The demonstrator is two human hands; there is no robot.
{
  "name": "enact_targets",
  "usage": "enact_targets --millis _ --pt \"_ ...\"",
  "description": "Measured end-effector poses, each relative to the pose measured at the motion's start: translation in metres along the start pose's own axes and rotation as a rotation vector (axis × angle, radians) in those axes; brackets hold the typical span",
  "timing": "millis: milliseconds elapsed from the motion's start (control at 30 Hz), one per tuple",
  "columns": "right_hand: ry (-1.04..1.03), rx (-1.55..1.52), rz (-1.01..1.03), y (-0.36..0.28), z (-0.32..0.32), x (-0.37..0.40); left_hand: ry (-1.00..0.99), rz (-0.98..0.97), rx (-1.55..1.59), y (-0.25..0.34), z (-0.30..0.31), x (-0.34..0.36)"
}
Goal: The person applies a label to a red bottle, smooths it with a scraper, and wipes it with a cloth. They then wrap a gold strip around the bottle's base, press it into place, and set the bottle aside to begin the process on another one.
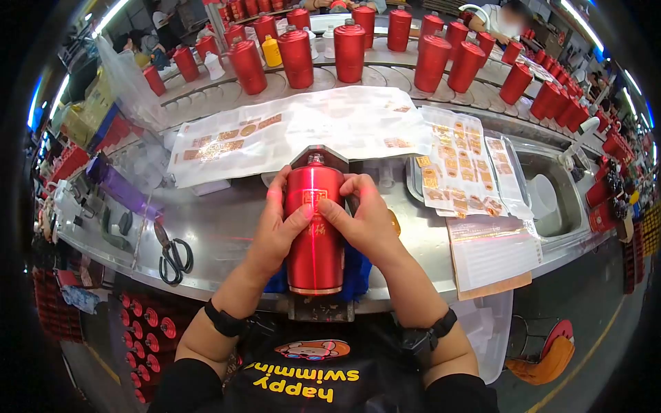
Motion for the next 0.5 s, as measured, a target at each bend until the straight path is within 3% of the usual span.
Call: enact_targets --millis 133,233,500 --pt "-0.007 -0.045 0.003 0.003 0.0 -0.002 0.033 0.032 0.092 0.001 0.0 -0.002" --pt "0.059 -0.007 -0.136 -0.004 -0.002 -0.004 0.021 0.08 0.139 0.004 -0.001 -0.007" --pt "0.037 0.016 -0.005 0.008 0.0 -0.007 0.049 0.054 0.049 -0.005 -0.002 -0.009"
Point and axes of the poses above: each hand's wrist, its own x-axis away from the middle knuckle, its own z-axis out of the back of the hand, y = z × x, the point moved 2 cm from there along -x, towards the middle knuckle, and after that the axes turned 13 degrees about -x, right-handed, at the moved point
